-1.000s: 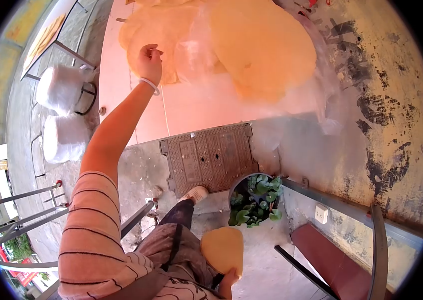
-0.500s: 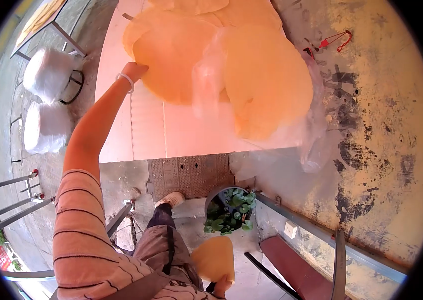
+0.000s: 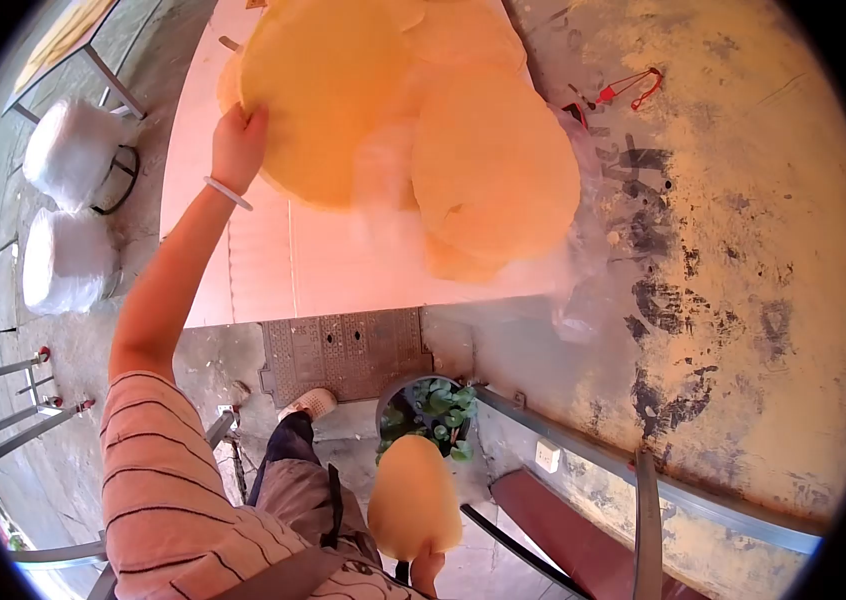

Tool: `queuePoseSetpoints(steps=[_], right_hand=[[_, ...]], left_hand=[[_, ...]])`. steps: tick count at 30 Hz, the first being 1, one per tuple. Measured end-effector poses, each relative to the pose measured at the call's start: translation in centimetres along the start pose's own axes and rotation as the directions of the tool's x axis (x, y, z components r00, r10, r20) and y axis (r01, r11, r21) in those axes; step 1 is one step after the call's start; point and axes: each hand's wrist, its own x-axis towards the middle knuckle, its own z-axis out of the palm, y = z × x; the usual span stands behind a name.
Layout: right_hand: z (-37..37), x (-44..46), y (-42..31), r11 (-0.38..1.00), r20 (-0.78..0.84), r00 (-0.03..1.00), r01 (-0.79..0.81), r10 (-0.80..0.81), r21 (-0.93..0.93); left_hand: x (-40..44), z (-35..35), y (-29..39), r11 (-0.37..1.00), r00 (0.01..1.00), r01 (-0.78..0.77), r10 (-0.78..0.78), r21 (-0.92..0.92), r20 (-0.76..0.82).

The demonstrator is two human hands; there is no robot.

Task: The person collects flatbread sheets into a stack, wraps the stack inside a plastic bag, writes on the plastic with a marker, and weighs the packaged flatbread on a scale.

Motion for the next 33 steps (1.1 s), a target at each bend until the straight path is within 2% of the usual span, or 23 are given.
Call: queuePoseSetpoints(steps=[1,2,3,4,5,7,8,11,14,16,17,18,21,22,23,25,26,28,29,30,31,32,33], right_hand=[[0.0,-0.2,0.7,0.999,0.019,1.0,-0.014,0.015,-0.043],[0.0,-0.2,1.0,0.998,0.022,0.999,-0.025,0.026,-0.059],[0.0,-0.2,1.1,0.997,0.028,0.999,-0.032,0.034,-0.073],[0.2,-0.2,1.2,0.996,0.036,0.999,-0.035,0.038,-0.086],[0.5,0.0,1.2,0.998,0.039,0.999,-0.01,0.013,-0.064],[0.8,0.5,1.7,0.999,0.042,0.998,0.039,-0.038,-0.024],[0.9,0.7,1.9,1.0,0.047,0.999,0.024,-0.025,0.015],[1.2,1.8,3.4,0.997,0.03,0.999,-0.043,0.041,0.065],[1.5,2.4,5.4,0.993,-0.021,0.993,-0.112,0.113,0.027],[1.1,2.2,5.1,0.994,-0.052,0.994,-0.096,0.098,0.054],[1.0,2.0,5.0,0.994,-0.068,0.993,-0.088,0.092,0.065],[1.2,1.9,5.3,0.991,-0.07,0.99,-0.123,0.126,0.044],[1.5,1.8,3.5,0.983,-0.097,0.979,-0.178,0.18,0.037],[1.9,1.4,2.5,0.984,-0.12,0.978,-0.165,0.172,0.071],[1.8,1.3,0.9,0.983,-0.144,0.975,-0.152,0.167,0.104],[1.2,2.1,0.8,0.993,-0.017,0.994,-0.11,0.11,0.039],[0.9,2.3,0.9,0.996,0.048,0.995,-0.089,0.089,0.008],[0.4,2.3,0.3,1.0,0.054,0.998,-0.021,0.021,0.0],[0.4,2.3,-0.2,1.0,0.058,0.998,0.013,-0.013,0.0],[0.3,2.1,-0.9,1.0,0.056,0.998,0.008,-0.009,0.017],[0.3,1.8,-1.6,0.999,0.05,0.999,0.001,-0.003,0.037],[0.3,1.5,-1.9,0.998,0.042,0.999,-0.008,0.006,0.059],[0.5,1.4,-1.4,0.998,0.034,0.999,-0.016,0.014,0.064]], left_hand=[[0.7,-1.8,-0.7,0.993,0.998,0.06,-0.06,-0.105,-0.003],[1.5,-3.9,-1.3,0.99,0.994,0.097,-0.101,-0.099,-0.037],[3.6,-6.4,-4.6,0.995,0.998,0.062,-0.061,0.073,-0.015],[3.4,-7.7,-2.8,0.993,0.995,0.091,-0.094,0.069,0.041],[3.0,-8.5,-1.0,0.969,0.996,0.006,-0.027,0.248,0.083],[2.5,-9.1,1.7,0.809,0.978,-0.172,0.072,0.563,0.195],[3.3,-9.1,2.0,0.689,0.951,-0.186,-0.054,0.701,0.306],[4.4,-6.5,5.9,0.585,0.858,-0.355,-0.107,0.73,0.502],[8.4,-3.1,8.7,0.691,0.815,-0.446,0.051,0.569,0.577],[12.4,-1.5,11.6,0.899,0.863,-0.226,0.006,0.374,0.505],[13.9,-1.3,12.6,0.994,0.889,-0.081,0.037,0.077,0.456],[16.1,-1.1,13.2,0.992,0.891,0.054,0.004,-0.115,0.453],[19.6,-0.7,13.0,0.966,0.991,-0.001,0.035,-0.26,0.126],[19.4,-0.5,12.3,0.991,0.998,-0.021,0.013,-0.13,-0.065],[19.6,-0.3,11.2,0.979,0.996,0.019,-0.035,-0.203,-0.077],[19.8,1.3,6.3,0.932,0.986,0.105,-0.141,-0.347,-0.083],[20.2,1.6,3.1,0.836,0.979,0.189,-0.203,-0.515,0.03],[19.2,2.1,-2.1,0.691,0.901,0.414,-0.402,-0.592,0.161],[18.9,1.9,-5.3,0.729,0.838,0.523,-0.533,-0.441,0.113],[18.5,1.9,-9.1,0.791,0.804,0.586,-0.595,-0.179,0.003],[17.0,1.8,-12.0,0.828,0.829,0.557,-0.559,-0.066,-0.021],[17.6,0.9,-19.6,0.845,0.924,0.344,-0.381,0.41,0.009],[17.8,1.4,-22.3,0.78,0.943,0.254,-0.331,0.571,0.033]])
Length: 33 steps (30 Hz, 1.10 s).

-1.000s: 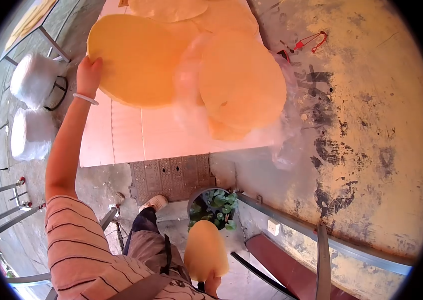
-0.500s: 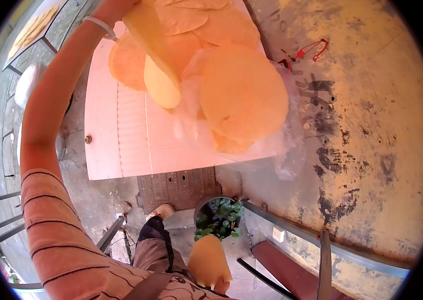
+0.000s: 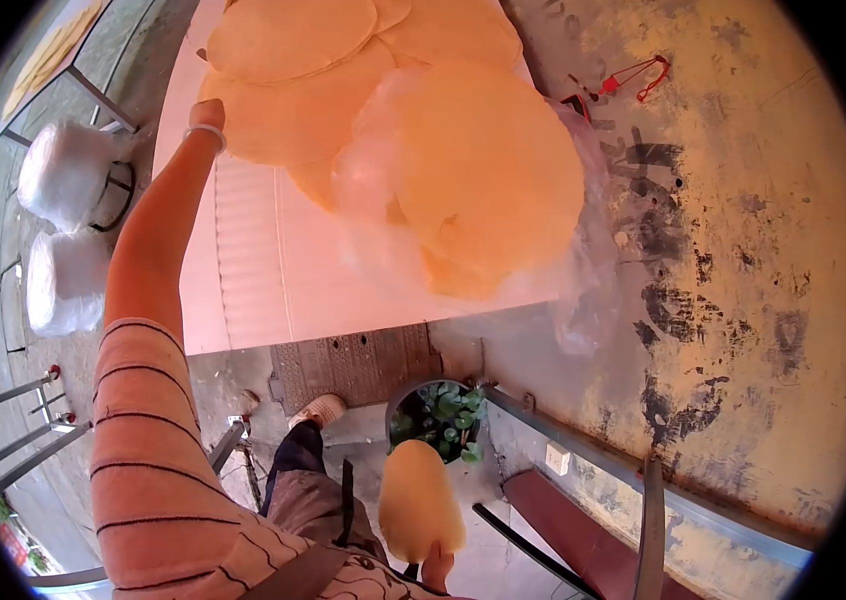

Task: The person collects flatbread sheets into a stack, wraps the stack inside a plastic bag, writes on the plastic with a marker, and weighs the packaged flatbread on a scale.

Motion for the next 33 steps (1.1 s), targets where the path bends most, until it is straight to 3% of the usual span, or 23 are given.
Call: queuePoseSetpoints(steps=[1,3,5,8,10,12,16,17,20,21,24,25,29,33], right_hand=[[0.2,0.0,0.8,1.0,-0.01,1.0,-0.009,0.009,0.004],[0.3,-0.8,1.4,0.998,-0.03,0.998,-0.048,0.049,0.033],[0.1,-1.5,-0.8,0.992,-0.048,0.994,-0.093,0.097,0.084],[0.0,-1.6,-0.2,0.984,-0.01,0.985,-0.174,0.175,0.026],[-0.1,-1.6,0.5,0.994,-0.006,0.994,-0.109,0.109,0.005],[0.0,-1.9,1.2,0.996,-0.014,0.996,-0.09,0.09,0.012],[0.3,-2.1,2.7,0.99,-0.042,0.99,-0.138,0.138,-0.002],[0.3,-2.1,3.5,0.988,-0.046,0.988,-0.151,0.15,-0.026],[0.5,-2.3,5.4,0.992,-0.05,0.992,-0.115,0.113,-0.042],[0.5,-2.4,5.2,0.992,-0.046,0.992,-0.123,0.121,-0.033],[0.7,-2.7,4.8,0.99,-0.033,0.99,-0.14,0.14,0.004],[0.8,-2.8,4.8,0.989,-0.029,0.989,-0.145,0.146,0.022],[0.9,-3.2,5.4,0.987,-0.024,0.987,-0.159,0.158,-0.018],[1.4,-3.4,4.9,0.99,-0.029,0.99,-0.138,0.139,0.023]], left_hand=[[1.0,1.8,-1.8,0.981,0.998,-0.054,0.058,0.187,-0.012],[-1.4,2.1,-1.4,0.987,0.986,0.158,-0.159,-0.022,-0.042],[-3.6,1.0,-1.1,0.901,0.922,0.365,-0.384,-0.234,-0.043],[-6.3,-0.7,2.3,0.883,0.883,0.402,-0.444,-0.244,-0.152],[-0.8,1.8,-3.9,0.962,0.957,0.264,-0.27,-0.068,-0.107],[-0.2,1.9,-5.1,0.966,0.974,0.21,-0.22,-0.152,-0.058],[-6.9,-0.5,0.8,0.665,0.934,0.271,-0.356,-0.695,0.024],[-7.9,-0.2,1.6,0.555,0.922,0.274,-0.383,-0.786,0.051],[-12.1,0.3,6.5,0.407,0.953,0.138,-0.302,-0.903,0.01],[-12.4,0.6,7.2,0.459,0.948,0.224,-0.305,-0.86,0.085],[-13.5,1.3,9.8,0.445,0.934,0.351,-0.225,-0.824,0.277],[-13.9,0.5,11.1,0.49,0.939,0.341,-0.223,-0.802,0.263],[-14.5,-3.1,12.4,0.44,0.976,0.217,-0.132,-0.872,0.176],[-18.8,-5.3,7.9,0.446,0.963,0.263,-0.169,-0.856,0.208]])
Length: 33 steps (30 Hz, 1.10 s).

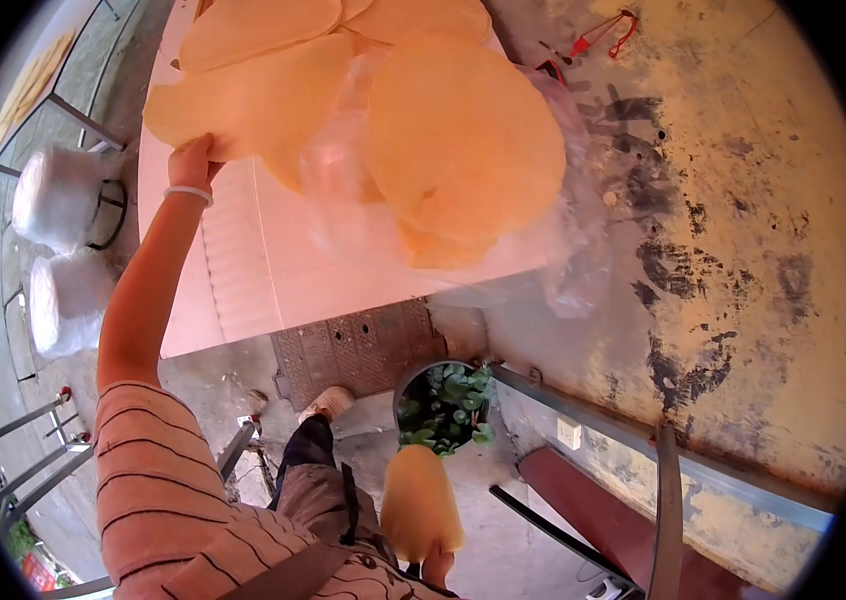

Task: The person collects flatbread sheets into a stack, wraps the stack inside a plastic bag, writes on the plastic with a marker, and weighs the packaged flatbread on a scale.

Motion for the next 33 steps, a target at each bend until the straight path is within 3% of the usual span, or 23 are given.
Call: queuePoseSetpoints(steps=[6,9,11,13,15,18,19,20,22,23,24,25,26,27,29,33], right_hand=[[0.6,1.5,1.2,0.994,0.036,0.994,0.108,-0.107,-0.013],[0.5,2.0,1.6,0.996,0.037,0.995,0.092,-0.092,0.007],[0.7,2.1,1.0,0.992,0.005,0.998,0.055,-0.056,0.115],[0.5,1.9,-0.6,0.994,0.0,0.996,0.089,-0.09,0.07],[-0.1,1.9,-1.0,0.996,0.0,0.996,0.089,-0.089,0.018],[0.1,2.2,-0.5,0.997,0.006,0.998,0.066,-0.066,-0.026],[0.2,2.3,-0.1,0.998,-0.009,0.998,0.069,-0.069,-0.012],[0.4,2.4,0.2,0.997,-0.024,0.997,0.073,-0.073,0.001],[0.7,2.4,0.7,0.998,-0.007,0.998,0.057,-0.057,0.03],[0.9,2.5,0.9,0.998,0.001,0.999,0.052,-0.052,0.045],[1.1,2.4,1.1,0.997,-0.018,0.998,0.068,-0.067,0.048],[1.3,2.2,0.9,0.995,-0.038,0.996,0.081,-0.079,0.05],[1.3,1.9,0.9,0.994,-0.055,0.994,0.094,-0.091,0.05],[1.3,1.6,1.1,0.995,-0.055,0.996,0.072,-0.068,0.063],[1.2,1.3,1.5,0.996,-0.053,0.998,0.029,-0.025,0.089],[0.8,0.3,0.4,0.993,-0.073,0.996,-0.034,0.042,0.114]], left_hand=[[-4.9,-8.4,-4.0,0.89,0.995,-0.02,0.061,0.455,-0.075],[-4.5,-10.7,-4.5,0.933,0.974,-0.204,0.225,0.297,-0.036],[-3.5,-11.8,-2.7,0.828,0.904,-0.336,0.417,0.45,-0.092],[-1.9,-12.5,0.8,0.808,0.879,-0.351,0.459,0.474,-0.132],[-0.9,-11.1,6.0,0.8,0.895,-0.355,0.44,0.484,-0.071],[-3.5,-3.9,14.9,0.685,0.871,-0.481,0.442,0.547,0.213],[-6.8,-0.2,17.5,0.519,0.805,-0.571,0.504,0.636,0.312],[-7.8,1.5,18.6,0.126,0.57,-0.737,0.645,0.665,0.509],[-15.8,7.7,19.7,-0.284,0.408,-0.659,0.643,0.697,0.648],[-17.9,10.1,18.7,-0.439,0.236,-0.635,0.673,0.636,0.701],[-20.5,12.5,17.8,-0.525,0.189,-0.603,0.637,0.601,0.747],[-20.6,14.3,16.6,-0.518,0.053,-0.725,0.615,0.454,0.787],[-21.7,16.5,15.4,-0.497,0.065,-0.751,0.6,0.435,0.798],[-21.9,18.6,13.9,-0.482,-0.024,-0.808,0.601,0.338,0.799],[-23.3,21.8,10.2,-0.434,-0.091,-0.878,0.569,0.204,0.817],[-21.8,24.8,-2.9,-0.335,-0.055,-0.936,0.44,0.107,0.896]])
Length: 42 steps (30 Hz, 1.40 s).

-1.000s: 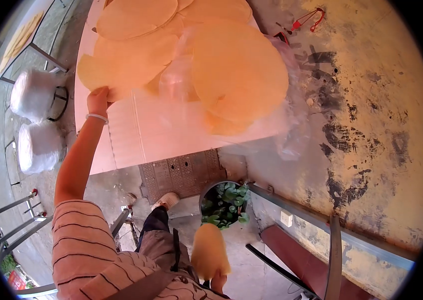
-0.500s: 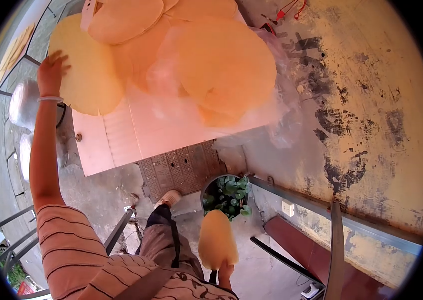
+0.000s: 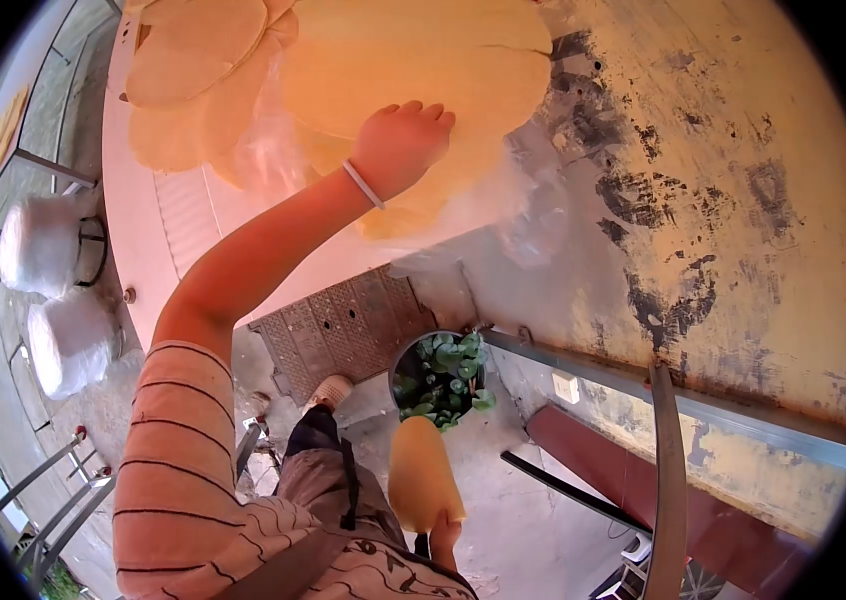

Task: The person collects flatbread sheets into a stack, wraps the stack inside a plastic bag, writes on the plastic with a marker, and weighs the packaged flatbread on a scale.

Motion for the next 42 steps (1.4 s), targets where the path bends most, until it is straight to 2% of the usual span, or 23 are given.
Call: queuePoseSetpoints(steps=[3,6,9,12,15,18,19,22,24,25,26,30,32,34,37,40,41,42], right_hand=[[-0.1,-0.2,-0.4,1.0,-0.005,1.0,-0.027,0.027,0.006],[0.4,-0.9,0.4,0.999,-0.074,0.997,-0.017,0.021,0.051],[0.8,-1.2,-0.2,0.997,-0.067,0.998,-0.015,0.02,0.082],[0.9,-1.4,-0.6,0.998,-0.067,0.997,-0.04,0.044,0.052],[0.8,-1.8,-0.3,0.999,-0.071,0.996,-0.049,0.05,0.023],[0.6,-2.0,-0.3,0.997,-0.058,0.996,-0.073,0.074,0.028],[0.5,-2.1,-0.4,0.997,-0.065,0.996,-0.065,0.067,0.031],[0.8,-2.2,-0.3,0.998,-0.051,0.998,-0.036,0.038,0.049],[1.0,-1.9,0.1,0.999,-0.02,0.999,-0.032,0.032,0.025],[1.0,-1.8,0.2,0.999,-0.004,0.999,-0.041,0.041,-0.004],[1.0,-1.6,0.2,0.998,0.01,0.999,-0.05,0.05,-0.032],[1.8,-1.6,0.4,0.999,-0.008,0.999,-0.039,0.039,0.002],[1.7,-1.4,0.4,0.998,-0.005,0.999,-0.044,0.044,-0.051],[1.6,-1.1,0.6,0.998,0.019,0.999,-0.033,0.034,-0.046],[1.4,-1.0,0.8,0.999,0.028,0.999,-0.03,0.031,-0.035],[1.3,-0.9,0.5,0.999,0.039,0.998,-0.039,0.039,-0.009],[1.3,-0.9,0.4,0.999,0.045,0.998,-0.043,0.043,0.002],[1.5,-0.9,0.4,1.0,0.027,0.999,-0.018,0.018,0.021]], left_hand=[[-4.9,7.4,0.6,0.994,0.955,0.087,-0.065,-0.062,0.291],[-7.2,7.7,0.7,1.0,0.969,-0.016,0.019,-0.016,0.246],[-8.9,8.0,0.3,0.995,0.982,-0.068,0.08,-0.074,0.173],[-10.2,4.0,-0.6,0.993,0.976,-0.117,0.115,0.001,0.187],[-11.3,3.6,-3.8,0.993,0.95,-0.051,0.014,0.11,0.313],[-11.1,5.2,-6.9,0.996,0.981,-0.002,-0.015,0.09,0.192],[-9.4,3.8,-7.0,0.99,0.991,-0.034,0.016,0.135,0.132],[-5.1,3.1,-8.7,0.992,0.99,0.041,-0.024,-0.123,0.136],[-1.0,2.5,-9.7,0.978,0.986,0.155,-0.144,-0.138,0.086],[1.1,1.7,-10.0,0.974,0.986,0.16,-0.165,-0.158,-0.019],[3.1,0.5,-10.0,0.971,0.975,0.16,-0.184,-0.178,-0.125],[5.3,-9.9,-4.9,0.984,0.979,0.073,-0.102,-0.164,-0.177],[3.7,-14.8,-2.3,0.96,0.979,0.032,-0.086,-0.278,-0.186],[2.1,-17.1,-2.0,0.828,0.969,0.157,-0.234,-0.538,-0.077],[1.5,-18.9,-2.7,0.371,0.908,0.353,-0.359,-0.859,0.218],[1.5,-16.4,-4.2,0.332,0.894,0.405,-0.341,-0.852,0.292],[1.3,-14.7,-5.0,0.369,0.877,0.459,-0.335,-0.808,0.345],[1.6,-13.9,-5.4,0.478,0.876,0.48,-0.31,-0.735,0.371]])
